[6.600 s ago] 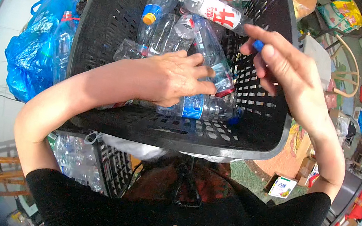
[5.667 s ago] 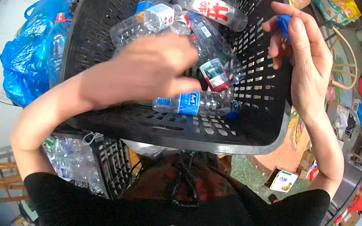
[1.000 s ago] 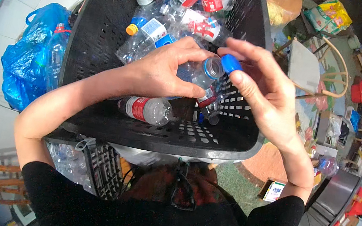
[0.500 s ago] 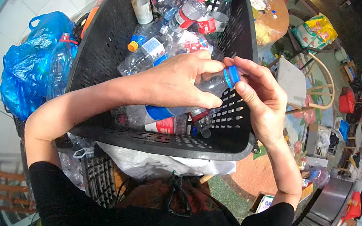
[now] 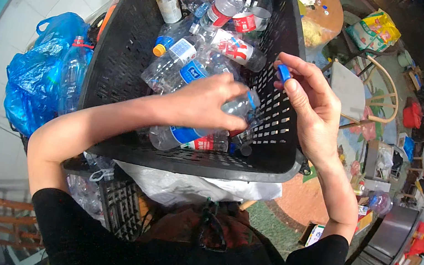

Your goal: Sorting empty plastic water bottles from a basket and placing them into bags or other containers.

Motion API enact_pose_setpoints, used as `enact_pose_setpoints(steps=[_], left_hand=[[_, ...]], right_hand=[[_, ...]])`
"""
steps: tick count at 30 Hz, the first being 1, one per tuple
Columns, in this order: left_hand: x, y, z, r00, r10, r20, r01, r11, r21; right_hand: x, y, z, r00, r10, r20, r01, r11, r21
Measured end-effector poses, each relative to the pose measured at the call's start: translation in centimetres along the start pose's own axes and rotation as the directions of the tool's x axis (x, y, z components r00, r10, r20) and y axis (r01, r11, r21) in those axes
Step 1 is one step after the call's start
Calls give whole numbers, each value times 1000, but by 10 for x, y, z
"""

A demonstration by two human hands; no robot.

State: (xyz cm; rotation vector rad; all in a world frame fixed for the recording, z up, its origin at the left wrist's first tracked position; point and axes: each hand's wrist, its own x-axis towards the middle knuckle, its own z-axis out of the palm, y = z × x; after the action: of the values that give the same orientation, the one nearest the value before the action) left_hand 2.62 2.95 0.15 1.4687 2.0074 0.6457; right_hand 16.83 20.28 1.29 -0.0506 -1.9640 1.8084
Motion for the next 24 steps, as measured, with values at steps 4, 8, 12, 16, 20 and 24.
enact_pose_setpoints(steps=[4, 8, 12, 16, 20, 24], left_hand=[[-7, -20, 23, 993, 55, 107, -92, 923, 374], [-5, -26, 12, 951, -194, 240, 46, 858, 511], [-3, -36, 12, 915, -283, 286, 108, 858, 502], [-3, -48, 9, 986, -153, 59, 97, 834, 544], [-3, -45, 21, 953, 303, 8, -211, 642, 737], [4, -44, 42, 834, 381, 398, -521, 781, 344]], right_hand=[[1, 0, -1, 1000, 9, 6, -9, 1000, -17], [-1, -2, 0, 1000, 3, -18, -1, 995, 98], [0, 0, -4, 998, 18, -57, -8, 987, 163], [1, 1, -5, 997, 23, -80, -10, 986, 164], [-3, 8, -15, 996, -72, -54, 80, 983, 166], [-1, 12, -19, 995, -90, -46, 95, 989, 110]])
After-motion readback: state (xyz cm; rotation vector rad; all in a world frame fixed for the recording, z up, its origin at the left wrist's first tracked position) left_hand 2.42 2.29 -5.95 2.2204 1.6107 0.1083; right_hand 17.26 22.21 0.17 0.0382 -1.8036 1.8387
